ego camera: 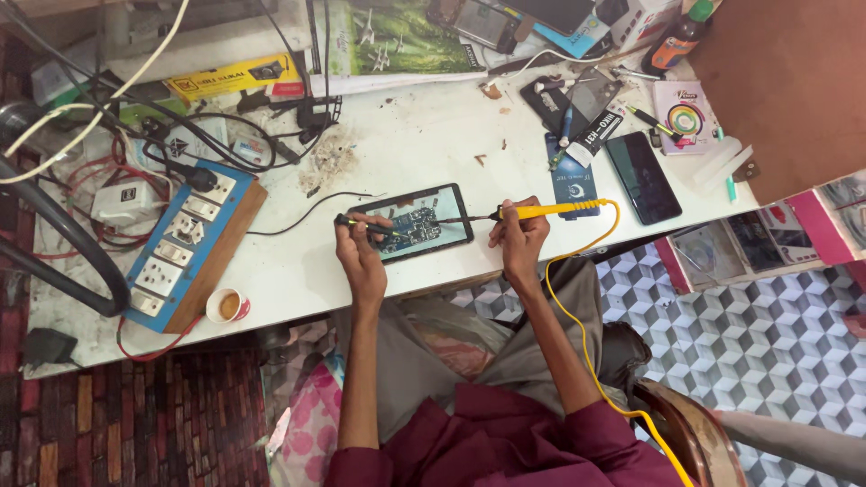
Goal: The person uses a soldering iron and a probe to work on the exposed circuit board of a tablet. They repeatedly apply heat and make contact with various points on the board throughout the clip.
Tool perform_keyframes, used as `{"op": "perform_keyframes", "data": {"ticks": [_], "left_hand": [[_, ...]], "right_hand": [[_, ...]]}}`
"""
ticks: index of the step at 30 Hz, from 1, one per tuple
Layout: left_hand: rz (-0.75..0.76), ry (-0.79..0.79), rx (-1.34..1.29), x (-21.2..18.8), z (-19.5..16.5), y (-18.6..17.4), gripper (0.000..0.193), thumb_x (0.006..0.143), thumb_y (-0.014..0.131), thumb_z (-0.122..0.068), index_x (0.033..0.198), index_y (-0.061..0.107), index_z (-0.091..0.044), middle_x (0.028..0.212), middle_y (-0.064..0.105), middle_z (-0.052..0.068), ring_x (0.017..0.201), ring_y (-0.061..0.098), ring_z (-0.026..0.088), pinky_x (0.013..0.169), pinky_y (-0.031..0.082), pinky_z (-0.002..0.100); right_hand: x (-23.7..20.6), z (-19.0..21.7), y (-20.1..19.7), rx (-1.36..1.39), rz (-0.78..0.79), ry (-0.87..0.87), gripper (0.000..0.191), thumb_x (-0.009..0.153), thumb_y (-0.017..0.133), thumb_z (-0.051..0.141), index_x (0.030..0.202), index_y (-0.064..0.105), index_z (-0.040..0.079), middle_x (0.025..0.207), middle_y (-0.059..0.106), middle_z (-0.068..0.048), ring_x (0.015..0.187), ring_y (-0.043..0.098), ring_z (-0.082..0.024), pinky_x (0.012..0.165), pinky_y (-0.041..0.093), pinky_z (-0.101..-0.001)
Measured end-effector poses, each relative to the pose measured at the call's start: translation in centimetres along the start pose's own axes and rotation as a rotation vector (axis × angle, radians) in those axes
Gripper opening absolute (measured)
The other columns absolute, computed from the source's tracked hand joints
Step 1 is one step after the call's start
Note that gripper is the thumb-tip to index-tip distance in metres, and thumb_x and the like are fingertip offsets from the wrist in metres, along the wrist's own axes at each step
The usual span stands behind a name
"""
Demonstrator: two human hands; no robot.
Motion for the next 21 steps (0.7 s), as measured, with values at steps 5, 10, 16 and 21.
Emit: {"op": "perform_keyframes", "data": {"ticks": [5, 10, 16, 21], "left_hand": [[-0.022, -0.005, -0.013, 0.0, 0.2, -0.2, 0.022, 0.115, 0.039, -0.025, 0.108, 0.048, -0.006, 0.096, 0.069, 0.009, 0.085, 0.056, 0.011, 0.079, 0.046, 0.027], [-0.02, 0.015, 0.044, -0.3, 0.2, -0.2, 0.023, 0.114, 0.038, -0.025, 0.108, 0.049, -0.006, 0.095, 0.068, 0.007, 0.089, 0.062, 0.011, 0.078, 0.047, 0.027], [-0.01, 0.036, 0.035, -1.1, 0.3, -0.4, 0.025, 0.115, 0.04, -0.028, 0.114, 0.049, -0.005, 0.095, 0.065, 0.005, 0.081, 0.053, 0.007, 0.072, 0.041, 0.024], [0.003, -0.009, 0.055, -1.0, 0.7, -0.6, 0.027, 0.113, 0.041, -0.032, 0.113, 0.049, -0.006, 0.097, 0.067, 0.004, 0.062, 0.034, 0.002, 0.057, 0.032, 0.021]], "right_hand": [[0.0, -0.1, -0.4, 0.082, -0.053, -0.022, 0.023, 0.107, 0.059, 0.015, 0.089, 0.049, 0.005, 0.06, 0.05, -0.003, 0.044, 0.049, -0.009, 0.04, 0.038, -0.0237], [-0.2, -0.1, -0.5, 0.016, -0.022, -0.024, 0.023, 0.107, 0.057, 0.015, 0.089, 0.048, 0.005, 0.057, 0.051, -0.003, 0.043, 0.048, -0.009, 0.041, 0.039, -0.0237], [-0.1, 0.1, -0.4, -0.029, -0.025, -0.062, 0.024, 0.109, 0.055, 0.016, 0.089, 0.049, 0.005, 0.057, 0.05, -0.004, 0.044, 0.048, -0.008, 0.04, 0.038, -0.0234], [-0.2, -0.2, -0.6, -0.032, 0.008, -0.035, 0.023, 0.109, 0.056, 0.017, 0.091, 0.048, 0.005, 0.058, 0.054, -0.005, 0.045, 0.049, -0.009, 0.043, 0.039, -0.0233]]}}
Point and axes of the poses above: each hand's wrist, its own x-axis towards the middle knuckle, its own y-axis out of the palm, z = x × y, the point moved 4 cm from there along x, towards the middle knuckle
